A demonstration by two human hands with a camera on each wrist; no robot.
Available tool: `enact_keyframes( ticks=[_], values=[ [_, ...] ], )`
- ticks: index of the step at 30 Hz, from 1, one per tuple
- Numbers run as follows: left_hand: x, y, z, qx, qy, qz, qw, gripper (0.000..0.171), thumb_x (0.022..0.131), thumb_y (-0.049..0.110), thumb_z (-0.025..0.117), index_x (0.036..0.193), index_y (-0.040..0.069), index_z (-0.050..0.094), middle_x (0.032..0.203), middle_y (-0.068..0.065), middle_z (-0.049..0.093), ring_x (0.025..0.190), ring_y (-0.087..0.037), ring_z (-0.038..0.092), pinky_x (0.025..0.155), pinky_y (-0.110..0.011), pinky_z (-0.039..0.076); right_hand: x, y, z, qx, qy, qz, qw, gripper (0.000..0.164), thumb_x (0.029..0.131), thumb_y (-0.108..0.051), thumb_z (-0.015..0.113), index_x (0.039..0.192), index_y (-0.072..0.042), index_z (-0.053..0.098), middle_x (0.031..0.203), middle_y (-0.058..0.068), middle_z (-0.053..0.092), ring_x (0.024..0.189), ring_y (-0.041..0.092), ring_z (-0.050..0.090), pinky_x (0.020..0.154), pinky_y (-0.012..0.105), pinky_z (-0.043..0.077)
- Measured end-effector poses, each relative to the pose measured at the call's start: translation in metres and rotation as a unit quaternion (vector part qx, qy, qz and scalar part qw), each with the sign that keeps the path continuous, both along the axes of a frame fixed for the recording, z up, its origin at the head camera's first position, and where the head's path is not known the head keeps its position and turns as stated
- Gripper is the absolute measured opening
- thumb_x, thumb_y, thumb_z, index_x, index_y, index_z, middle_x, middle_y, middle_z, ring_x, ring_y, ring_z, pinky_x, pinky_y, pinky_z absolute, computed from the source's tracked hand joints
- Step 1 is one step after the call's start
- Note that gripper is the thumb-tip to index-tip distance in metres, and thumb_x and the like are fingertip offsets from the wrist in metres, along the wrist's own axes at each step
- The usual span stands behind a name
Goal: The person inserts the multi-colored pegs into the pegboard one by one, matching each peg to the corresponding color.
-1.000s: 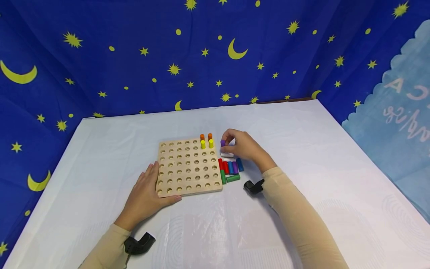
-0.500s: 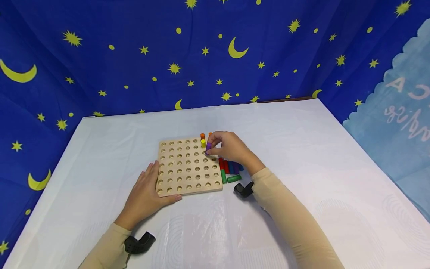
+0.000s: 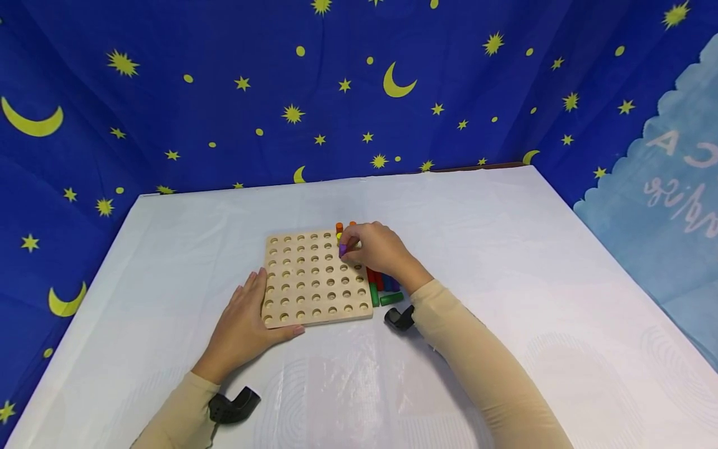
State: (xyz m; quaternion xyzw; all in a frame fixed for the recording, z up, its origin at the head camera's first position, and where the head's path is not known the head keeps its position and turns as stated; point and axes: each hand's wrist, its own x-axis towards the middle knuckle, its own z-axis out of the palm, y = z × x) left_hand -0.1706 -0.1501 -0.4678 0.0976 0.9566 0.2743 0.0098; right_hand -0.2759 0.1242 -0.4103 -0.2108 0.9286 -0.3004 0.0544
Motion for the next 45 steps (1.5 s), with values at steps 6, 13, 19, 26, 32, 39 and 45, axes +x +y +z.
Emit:
enact_keyframes(
  ticks=[6, 13, 19, 26, 32, 39, 45],
  values=[
    [0.0, 0.002, 0.0, -0.003, -0.001, 0.0, 1.0, 0.141, 0.062, 0.081, 0.073, 0.159, 0.0, 0.008, 0.166, -0.018, 0.015, 0.154, -0.035, 0.013, 0.127, -0.05, 0.011, 0.003, 0.007, 0.002, 0.015, 0.004, 0.002, 1.0, 0.019, 0.085, -0.025, 0.08, 0.102, -0.022, 0.074, 0.094, -0.007, 0.075, 0.089, 0.013, 0.067, 0.082, 0.036, 0.055],
    [0.0, 0.002, 0.0, -0.005, 0.007, 0.001, 1.0, 0.142, 0.062, 0.081, 0.073, 0.158, 0.0, 0.009, 0.166, -0.019, 0.015, 0.154, -0.037, 0.014, 0.127, -0.052, 0.011, 0.012, 0.031, 0.006, 0.029, -0.001, -0.034, 0.999, 0.027, 0.086, -0.03, 0.078, 0.11, -0.018, 0.074, 0.099, -0.005, 0.076, 0.078, 0.014, 0.063, 0.071, 0.03, 0.053],
    [0.001, 0.001, 0.001, -0.005, 0.003, 0.0, 1.0, 0.141, 0.062, 0.081, 0.073, 0.158, 0.0, 0.009, 0.166, -0.018, 0.015, 0.154, -0.035, 0.013, 0.127, -0.051, 0.011, 0.023, 0.056, 0.006, 0.055, -0.016, -0.053, 0.997, 0.023, 0.086, -0.03, 0.079, 0.104, -0.017, 0.075, 0.095, -0.004, 0.075, 0.077, 0.016, 0.059, 0.07, 0.029, 0.049],
    [0.002, 0.002, 0.001, -0.004, 0.006, -0.001, 1.0, 0.141, 0.062, 0.081, 0.073, 0.158, -0.001, 0.01, 0.166, -0.019, 0.016, 0.154, -0.036, 0.014, 0.127, -0.051, 0.011, 0.039, 0.074, 0.006, 0.085, -0.047, -0.041, 0.994, 0.013, 0.084, -0.023, 0.08, 0.093, -0.017, 0.073, 0.084, -0.006, 0.071, 0.076, 0.013, 0.058, 0.073, 0.031, 0.048],
    [0.002, 0.003, 0.0, -0.006, 0.008, -0.001, 0.9999, 0.14, 0.063, 0.082, 0.071, 0.158, -0.001, 0.011, 0.165, -0.02, 0.016, 0.154, -0.036, 0.014, 0.127, -0.051, 0.011, 0.043, 0.074, 0.009, 0.102, -0.052, -0.035, 0.993, 0.015, 0.083, -0.021, 0.08, 0.096, -0.016, 0.074, 0.086, -0.007, 0.072, 0.079, 0.012, 0.061, 0.076, 0.032, 0.05],
    [0.002, 0.002, 0.001, -0.007, 0.006, -0.001, 1.0, 0.139, 0.064, 0.082, 0.07, 0.158, -0.002, 0.01, 0.165, -0.02, 0.016, 0.154, -0.037, 0.014, 0.127, -0.052, 0.012, 0.04, 0.072, 0.014, 0.133, -0.066, -0.036, 0.988, 0.019, 0.082, -0.023, 0.081, 0.099, -0.016, 0.075, 0.087, -0.006, 0.073, 0.084, 0.015, 0.061, 0.079, 0.034, 0.049],
    [0.001, 0.002, 0.0, -0.006, 0.009, -0.002, 0.9999, 0.139, 0.064, 0.082, 0.07, 0.158, -0.001, 0.011, 0.165, -0.02, 0.017, 0.154, -0.037, 0.015, 0.127, -0.052, 0.012, 0.037, 0.073, 0.017, 0.136, -0.068, -0.027, 0.988, 0.019, 0.082, -0.02, 0.081, 0.099, -0.014, 0.075, 0.086, -0.005, 0.072, 0.084, 0.015, 0.062, 0.08, 0.035, 0.05]
  ],
)
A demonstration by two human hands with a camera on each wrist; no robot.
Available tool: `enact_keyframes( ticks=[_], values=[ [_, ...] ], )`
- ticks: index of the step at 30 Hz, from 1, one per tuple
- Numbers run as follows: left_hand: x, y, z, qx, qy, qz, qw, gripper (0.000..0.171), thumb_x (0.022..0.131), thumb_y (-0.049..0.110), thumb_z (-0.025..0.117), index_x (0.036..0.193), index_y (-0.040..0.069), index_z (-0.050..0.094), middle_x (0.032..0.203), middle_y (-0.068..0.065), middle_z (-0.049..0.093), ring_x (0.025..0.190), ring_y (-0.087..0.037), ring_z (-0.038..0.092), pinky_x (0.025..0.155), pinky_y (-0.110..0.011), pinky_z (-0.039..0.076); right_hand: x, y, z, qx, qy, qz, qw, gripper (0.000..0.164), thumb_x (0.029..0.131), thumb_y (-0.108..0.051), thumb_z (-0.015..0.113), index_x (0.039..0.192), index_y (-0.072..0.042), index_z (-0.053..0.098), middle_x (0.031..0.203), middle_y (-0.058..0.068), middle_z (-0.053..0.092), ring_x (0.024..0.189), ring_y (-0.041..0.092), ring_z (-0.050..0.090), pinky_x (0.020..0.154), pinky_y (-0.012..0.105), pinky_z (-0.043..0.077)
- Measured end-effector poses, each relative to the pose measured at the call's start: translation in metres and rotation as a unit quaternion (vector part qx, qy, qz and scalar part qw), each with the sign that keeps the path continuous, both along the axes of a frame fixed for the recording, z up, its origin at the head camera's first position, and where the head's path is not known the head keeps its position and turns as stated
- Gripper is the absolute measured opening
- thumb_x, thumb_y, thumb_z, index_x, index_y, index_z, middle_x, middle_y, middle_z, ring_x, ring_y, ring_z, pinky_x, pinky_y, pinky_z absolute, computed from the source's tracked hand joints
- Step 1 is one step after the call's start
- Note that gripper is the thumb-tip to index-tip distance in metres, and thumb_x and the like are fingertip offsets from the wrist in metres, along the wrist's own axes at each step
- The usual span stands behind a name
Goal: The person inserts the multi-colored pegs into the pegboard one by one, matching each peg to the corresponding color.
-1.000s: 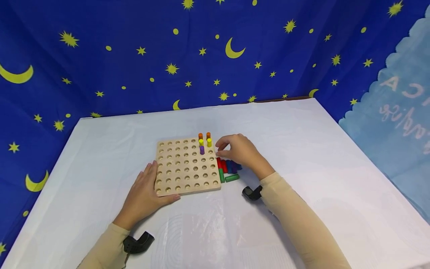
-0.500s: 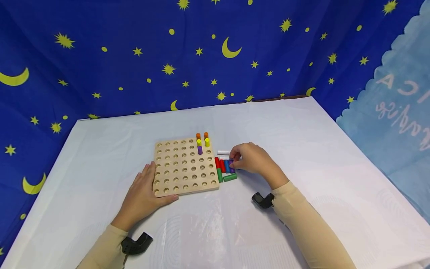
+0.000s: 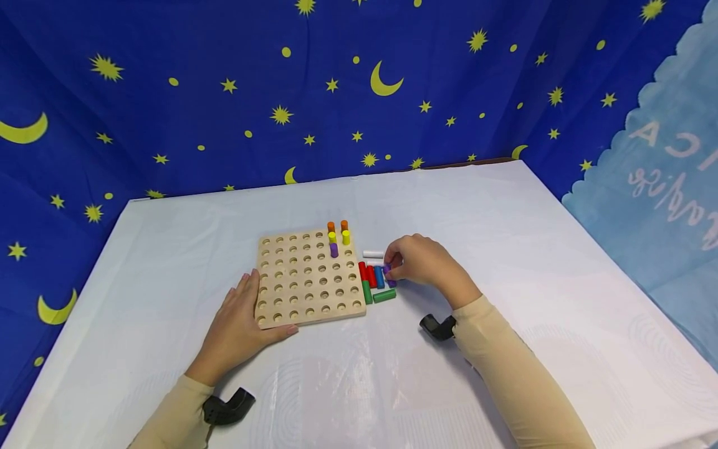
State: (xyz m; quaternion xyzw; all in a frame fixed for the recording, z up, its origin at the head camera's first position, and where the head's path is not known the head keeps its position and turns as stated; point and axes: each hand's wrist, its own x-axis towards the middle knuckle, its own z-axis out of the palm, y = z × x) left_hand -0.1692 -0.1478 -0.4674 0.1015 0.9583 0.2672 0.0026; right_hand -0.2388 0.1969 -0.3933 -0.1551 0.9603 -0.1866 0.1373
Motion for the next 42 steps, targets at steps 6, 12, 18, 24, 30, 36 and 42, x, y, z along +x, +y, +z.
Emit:
enact_keyframes(
  ticks=[6, 12, 18, 24, 30, 36, 42],
  values=[
    [0.0, -0.001, -0.001, 0.0, 0.001, 0.001, 1.0, 0.139, 0.064, 0.082, 0.07, 0.158, -0.001, 0.011, 0.165, -0.02, 0.017, 0.154, -0.037, 0.015, 0.127, -0.051, 0.012, -0.003, 0.001, -0.001, 0.002, 0.0, 0.026, 1.0, 0.018, 0.083, -0.015, 0.079, 0.101, -0.013, 0.075, 0.086, -0.006, 0.072, 0.082, 0.012, 0.061, 0.08, 0.035, 0.051],
    [0.0, -0.001, -0.001, 0.001, -0.001, 0.003, 1.0, 0.14, 0.063, 0.082, 0.072, 0.158, -0.001, 0.011, 0.165, -0.019, 0.016, 0.154, -0.036, 0.014, 0.127, -0.051, 0.011, -0.007, 0.001, -0.002, 0.005, 0.0, 0.047, 0.999, 0.021, 0.084, -0.011, 0.077, 0.104, -0.012, 0.074, 0.092, -0.004, 0.074, 0.087, 0.014, 0.064, 0.086, 0.039, 0.055],
    [0.0, -0.002, -0.001, 0.001, -0.002, 0.004, 1.0, 0.14, 0.063, 0.082, 0.071, 0.158, 0.0, 0.01, 0.166, -0.018, 0.016, 0.154, -0.035, 0.014, 0.127, -0.05, 0.011, -0.009, 0.003, -0.004, -0.011, -0.006, 0.058, 0.998, 0.025, 0.084, -0.004, 0.074, 0.107, -0.012, 0.073, 0.101, -0.001, 0.075, 0.094, 0.017, 0.064, 0.094, 0.044, 0.055],
    [0.001, -0.002, -0.001, 0.001, -0.001, 0.005, 1.0, 0.14, 0.063, 0.082, 0.072, 0.158, 0.0, 0.01, 0.166, -0.017, 0.016, 0.154, -0.035, 0.014, 0.128, -0.049, 0.011, -0.01, 0.004, -0.007, -0.025, -0.01, 0.057, 0.998, 0.028, 0.084, -0.003, 0.075, 0.11, -0.014, 0.073, 0.104, -0.001, 0.074, 0.093, 0.017, 0.062, 0.091, 0.04, 0.056],
    [0.001, -0.003, -0.001, 0.001, -0.001, 0.007, 1.0, 0.14, 0.062, 0.082, 0.071, 0.159, 0.0, 0.01, 0.166, -0.017, 0.016, 0.154, -0.035, 0.014, 0.128, -0.049, 0.011, -0.01, 0.005, -0.01, -0.034, -0.008, 0.06, 0.998, 0.029, 0.082, -0.004, 0.077, 0.109, -0.016, 0.073, 0.104, -0.002, 0.073, 0.09, 0.017, 0.06, 0.086, 0.036, 0.054],
    [0.0, -0.002, -0.001, 0.001, -0.006, 0.007, 1.0, 0.141, 0.062, 0.083, 0.071, 0.159, 0.001, 0.009, 0.166, -0.016, 0.015, 0.155, -0.034, 0.013, 0.128, -0.049, 0.011, -0.012, 0.006, -0.012, -0.045, -0.004, 0.061, 0.997, 0.027, 0.083, -0.004, 0.077, 0.108, -0.013, 0.074, 0.102, -0.001, 0.073, 0.095, 0.018, 0.062, 0.093, 0.042, 0.056],
    [-0.001, -0.001, -0.001, 0.001, -0.01, 0.005, 0.9999, 0.142, 0.062, 0.083, 0.071, 0.159, 0.002, 0.008, 0.166, -0.016, 0.014, 0.155, -0.034, 0.012, 0.128, -0.049, 0.01, -0.019, 0.006, -0.014, -0.065, -0.005, 0.046, 0.997, 0.028, 0.086, -0.006, 0.075, 0.113, -0.01, 0.073, 0.11, 0.004, 0.072, 0.104, 0.022, 0.063, 0.103, 0.047, 0.052]
  ],
)
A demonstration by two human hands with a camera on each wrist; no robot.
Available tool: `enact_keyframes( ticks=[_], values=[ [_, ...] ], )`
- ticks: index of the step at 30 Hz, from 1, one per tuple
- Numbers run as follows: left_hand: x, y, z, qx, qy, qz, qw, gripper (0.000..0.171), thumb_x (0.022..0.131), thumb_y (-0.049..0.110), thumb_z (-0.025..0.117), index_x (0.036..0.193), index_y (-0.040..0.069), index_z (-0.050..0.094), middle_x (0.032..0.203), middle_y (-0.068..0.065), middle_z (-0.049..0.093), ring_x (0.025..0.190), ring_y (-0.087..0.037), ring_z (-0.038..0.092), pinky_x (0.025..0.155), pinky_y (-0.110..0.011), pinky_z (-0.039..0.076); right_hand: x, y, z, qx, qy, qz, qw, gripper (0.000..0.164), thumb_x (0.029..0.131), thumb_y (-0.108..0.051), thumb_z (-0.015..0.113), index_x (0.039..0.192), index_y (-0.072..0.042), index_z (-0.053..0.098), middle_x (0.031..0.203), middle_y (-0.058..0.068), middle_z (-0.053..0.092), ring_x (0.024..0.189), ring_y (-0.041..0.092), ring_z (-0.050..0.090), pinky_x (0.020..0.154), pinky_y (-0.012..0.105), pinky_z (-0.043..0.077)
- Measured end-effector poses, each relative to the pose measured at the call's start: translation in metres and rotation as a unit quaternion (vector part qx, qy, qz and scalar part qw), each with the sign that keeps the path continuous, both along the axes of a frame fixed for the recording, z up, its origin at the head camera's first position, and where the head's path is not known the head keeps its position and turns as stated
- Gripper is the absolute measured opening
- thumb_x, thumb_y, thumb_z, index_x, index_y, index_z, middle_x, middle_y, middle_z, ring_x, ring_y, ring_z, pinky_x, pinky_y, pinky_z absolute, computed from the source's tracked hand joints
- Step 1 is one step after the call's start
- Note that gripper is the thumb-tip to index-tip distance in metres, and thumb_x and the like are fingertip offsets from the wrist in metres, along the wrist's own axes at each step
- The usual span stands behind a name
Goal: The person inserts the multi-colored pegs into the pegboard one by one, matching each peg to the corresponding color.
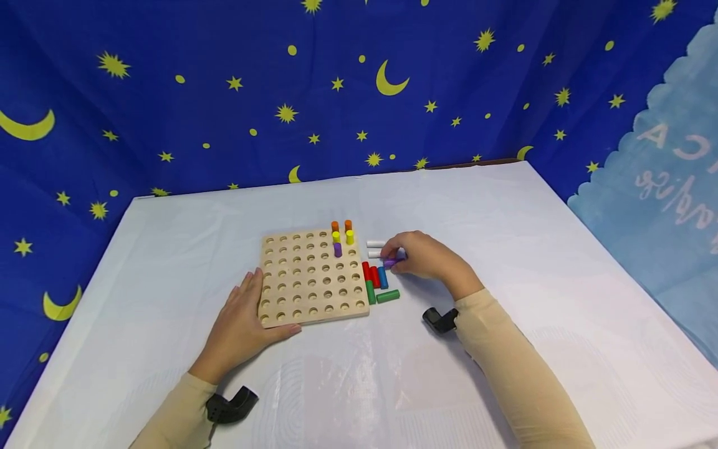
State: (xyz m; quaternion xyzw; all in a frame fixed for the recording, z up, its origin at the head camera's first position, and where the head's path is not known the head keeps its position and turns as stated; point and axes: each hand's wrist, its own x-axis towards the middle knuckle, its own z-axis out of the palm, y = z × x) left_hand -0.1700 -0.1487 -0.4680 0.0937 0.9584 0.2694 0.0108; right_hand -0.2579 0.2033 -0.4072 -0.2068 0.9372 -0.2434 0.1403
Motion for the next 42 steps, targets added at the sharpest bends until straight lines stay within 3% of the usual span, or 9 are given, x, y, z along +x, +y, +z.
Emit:
enact_keyframes(
  ticks=[3, 6, 8, 10, 17, 25, 31, 37, 42],
  values=[
    [-0.001, 0.001, 0.0, 0.001, 0.001, -0.002, 1.0, 0.142, 0.062, 0.083, 0.072, 0.159, 0.002, 0.007, 0.166, -0.016, 0.014, 0.155, -0.034, 0.012, 0.128, -0.05, 0.01, -0.004, -0.001, 0.0, -0.019, 0.009, 0.0, 1.0, 0.027, 0.087, -0.008, 0.075, 0.113, -0.011, 0.074, 0.113, 0.004, 0.071, 0.105, 0.024, 0.062, 0.1, 0.047, 0.052],
    [-0.001, 0.001, 0.001, 0.001, 0.002, -0.001, 1.0, 0.142, 0.061, 0.082, 0.072, 0.159, 0.003, 0.007, 0.166, -0.016, 0.014, 0.155, -0.034, 0.013, 0.128, -0.049, 0.01, -0.009, -0.007, -0.001, -0.05, 0.016, -0.006, 0.999, 0.025, 0.087, -0.013, 0.077, 0.111, -0.015, 0.074, 0.11, 0.001, 0.072, 0.091, 0.022, 0.06, 0.083, 0.039, 0.054],
    [-0.001, 0.001, 0.0, 0.001, 0.003, -0.001, 1.0, 0.142, 0.061, 0.082, 0.072, 0.159, 0.003, 0.007, 0.166, -0.016, 0.014, 0.155, -0.034, 0.013, 0.128, -0.049, 0.01, -0.013, -0.013, -0.003, -0.077, 0.019, -0.016, 0.997, 0.023, 0.086, -0.016, 0.078, 0.109, -0.017, 0.074, 0.106, -0.001, 0.072, 0.08, 0.021, 0.055, 0.07, 0.032, 0.05],
    [-0.001, 0.001, 0.0, 0.0, 0.002, -0.001, 1.0, 0.142, 0.061, 0.082, 0.072, 0.159, 0.003, 0.007, 0.166, -0.016, 0.014, 0.155, -0.034, 0.013, 0.128, -0.049, 0.01, -0.017, -0.02, -0.005, -0.107, 0.018, -0.034, 0.994, 0.02, 0.085, -0.019, 0.079, 0.104, -0.018, 0.073, 0.102, -0.002, 0.071, 0.076, 0.021, 0.053, 0.065, 0.03, 0.047],
    [-0.001, 0.002, 0.0, 0.003, -0.002, -0.003, 1.0, 0.143, 0.061, 0.083, 0.072, 0.159, 0.002, 0.007, 0.166, -0.016, 0.013, 0.155, -0.034, 0.012, 0.128, -0.049, 0.009, -0.021, -0.042, -0.008, -0.164, 0.005, -0.077, 0.983, 0.016, 0.083, -0.022, 0.081, 0.095, -0.018, 0.071, 0.1, -0.001, 0.071, 0.088, 0.023, 0.056, 0.073, 0.032, 0.046],
    [-0.001, 0.003, 0.0, 0.002, 0.0, -0.005, 1.0, 0.142, 0.062, 0.082, 0.072, 0.159, 0.002, 0.007, 0.166, -0.017, 0.014, 0.155, -0.034, 0.013, 0.128, -0.049, 0.009, -0.022, -0.052, -0.009, -0.155, 0.012, -0.084, 0.984, 0.017, 0.081, -0.022, 0.083, 0.094, -0.02, 0.072, 0.096, -0.002, 0.072, 0.084, 0.022, 0.058, 0.071, 0.032, 0.05],
    [-0.001, 0.002, 0.0, 0.001, 0.006, -0.005, 1.0, 0.142, 0.062, 0.081, 0.073, 0.159, 0.001, 0.008, 0.166, -0.019, 0.014, 0.154, -0.036, 0.014, 0.127, -0.05, 0.01, -0.023, -0.055, -0.007, -0.143, 0.0, -0.089, 0.986, 0.017, 0.081, -0.021, 0.083, 0.094, -0.019, 0.072, 0.096, -0.003, 0.071, 0.092, 0.019, 0.062, 0.078, 0.032, 0.052],
    [-0.001, 0.001, 0.0, -0.003, 0.006, -0.003, 1.0, 0.142, 0.061, 0.082, 0.072, 0.159, 0.001, 0.008, 0.166, -0.019, 0.014, 0.154, -0.036, 0.014, 0.127, -0.051, 0.01, -0.024, -0.046, -0.009, -0.133, -0.01, -0.082, 0.988, 0.02, 0.082, -0.023, 0.082, 0.1, -0.021, 0.072, 0.104, -0.003, 0.072, 0.102, 0.018, 0.062, 0.089, 0.036, 0.052],
    [0.0, 0.001, 0.001, -0.003, 0.005, -0.002, 1.0, 0.142, 0.062, 0.081, 0.073, 0.159, 0.001, 0.008, 0.166, -0.019, 0.014, 0.154, -0.036, 0.014, 0.127, -0.05, 0.01, -0.027, -0.021, -0.011, -0.113, 0.012, -0.097, 0.989, 0.024, 0.083, -0.025, 0.081, 0.106, -0.02, 0.074, 0.11, -0.001, 0.072, 0.095, 0.021, 0.058, 0.081, 0.034, 0.05]
  ],
)
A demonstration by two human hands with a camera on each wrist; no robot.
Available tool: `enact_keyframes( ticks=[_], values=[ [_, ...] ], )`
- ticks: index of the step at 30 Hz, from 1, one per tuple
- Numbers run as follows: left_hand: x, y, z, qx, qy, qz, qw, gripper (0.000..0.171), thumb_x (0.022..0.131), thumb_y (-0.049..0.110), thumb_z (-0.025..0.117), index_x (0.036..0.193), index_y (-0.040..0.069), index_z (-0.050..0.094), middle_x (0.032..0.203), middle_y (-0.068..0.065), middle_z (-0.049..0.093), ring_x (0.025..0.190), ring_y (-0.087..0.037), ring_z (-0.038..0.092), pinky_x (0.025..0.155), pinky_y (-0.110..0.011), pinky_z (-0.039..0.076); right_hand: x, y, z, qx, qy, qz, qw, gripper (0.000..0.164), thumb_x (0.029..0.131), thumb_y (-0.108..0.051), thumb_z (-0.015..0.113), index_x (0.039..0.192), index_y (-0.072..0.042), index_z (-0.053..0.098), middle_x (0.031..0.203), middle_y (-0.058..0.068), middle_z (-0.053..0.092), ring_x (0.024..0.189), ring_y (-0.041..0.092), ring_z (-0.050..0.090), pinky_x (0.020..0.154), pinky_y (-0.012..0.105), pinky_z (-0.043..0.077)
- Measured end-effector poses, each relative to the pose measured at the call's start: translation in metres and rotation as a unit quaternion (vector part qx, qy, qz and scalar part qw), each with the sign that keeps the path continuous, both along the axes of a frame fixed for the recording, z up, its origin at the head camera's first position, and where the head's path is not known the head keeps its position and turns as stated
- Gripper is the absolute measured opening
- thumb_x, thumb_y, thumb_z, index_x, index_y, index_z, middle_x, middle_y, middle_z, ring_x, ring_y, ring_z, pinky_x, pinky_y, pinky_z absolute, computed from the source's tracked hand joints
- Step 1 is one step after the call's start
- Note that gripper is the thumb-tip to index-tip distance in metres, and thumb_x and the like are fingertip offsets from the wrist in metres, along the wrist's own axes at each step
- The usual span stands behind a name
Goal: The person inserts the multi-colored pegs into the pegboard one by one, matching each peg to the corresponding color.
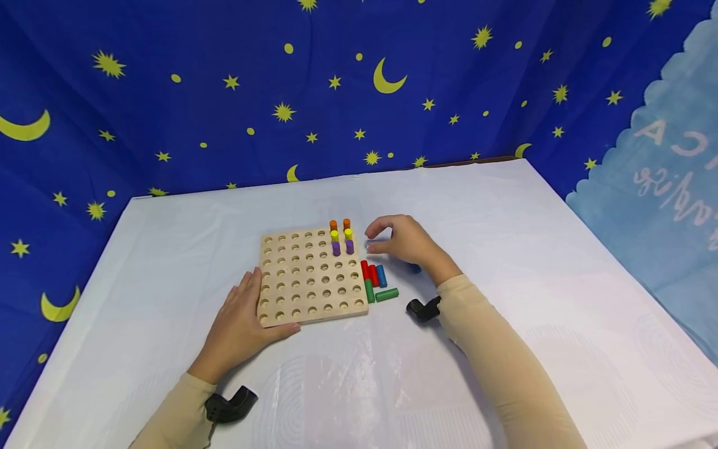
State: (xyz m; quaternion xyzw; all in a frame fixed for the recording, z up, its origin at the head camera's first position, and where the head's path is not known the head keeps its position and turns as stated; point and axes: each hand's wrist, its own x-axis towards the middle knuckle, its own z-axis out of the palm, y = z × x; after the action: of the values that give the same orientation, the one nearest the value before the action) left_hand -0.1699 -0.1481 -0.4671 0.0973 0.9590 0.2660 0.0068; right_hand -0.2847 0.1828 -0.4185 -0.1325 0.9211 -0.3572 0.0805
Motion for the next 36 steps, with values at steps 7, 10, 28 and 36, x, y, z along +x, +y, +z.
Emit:
enact_keyframes(
  ticks=[7, 10, 28, 36],
  values=[
    [0.0, -0.001, 0.0, 0.0, -0.005, 0.002, 1.0, 0.141, 0.062, 0.082, 0.072, 0.159, 0.001, 0.008, 0.166, -0.018, 0.014, 0.155, -0.035, 0.013, 0.128, -0.05, 0.01, -0.003, 0.016, -0.005, 0.049, -0.005, -0.004, 0.999, 0.026, 0.083, -0.021, 0.082, 0.108, -0.02, 0.075, 0.115, 0.0, 0.072, 0.093, 0.022, 0.055, 0.081, 0.035, 0.048],
    [0.001, -0.001, -0.001, 0.002, -0.003, 0.002, 1.0, 0.141, 0.062, 0.082, 0.072, 0.159, 0.001, 0.009, 0.166, -0.018, 0.014, 0.154, -0.036, 0.013, 0.127, -0.05, 0.011, -0.003, 0.017, -0.006, 0.058, -0.005, 0.004, 0.998, 0.029, 0.082, -0.02, 0.082, 0.11, -0.019, 0.075, 0.12, 0.002, 0.07, 0.106, 0.024, 0.058, 0.096, 0.044, 0.049],
    [0.001, 0.0, -0.002, 0.003, -0.001, -0.002, 1.0, 0.141, 0.062, 0.082, 0.072, 0.159, 0.001, 0.009, 0.166, -0.019, 0.014, 0.154, -0.036, 0.013, 0.128, -0.05, 0.01, -0.004, 0.019, -0.008, 0.087, 0.039, 0.049, 0.994, 0.033, 0.086, -0.02, 0.078, 0.117, -0.01, 0.074, 0.116, 0.007, 0.069, 0.111, 0.025, 0.061, 0.104, 0.047, 0.05],
    [0.0, 0.0, -0.002, 0.004, -0.006, -0.002, 1.0, 0.141, 0.062, 0.082, 0.072, 0.159, 0.002, 0.008, 0.166, -0.018, 0.012, 0.155, -0.035, 0.012, 0.128, -0.049, 0.009, -0.003, 0.018, -0.006, 0.139, 0.096, 0.067, 0.983, 0.029, 0.088, -0.023, 0.076, 0.116, -0.014, 0.075, 0.111, 0.003, 0.07, 0.107, 0.022, 0.065, 0.099, 0.044, 0.053]
  ],
)
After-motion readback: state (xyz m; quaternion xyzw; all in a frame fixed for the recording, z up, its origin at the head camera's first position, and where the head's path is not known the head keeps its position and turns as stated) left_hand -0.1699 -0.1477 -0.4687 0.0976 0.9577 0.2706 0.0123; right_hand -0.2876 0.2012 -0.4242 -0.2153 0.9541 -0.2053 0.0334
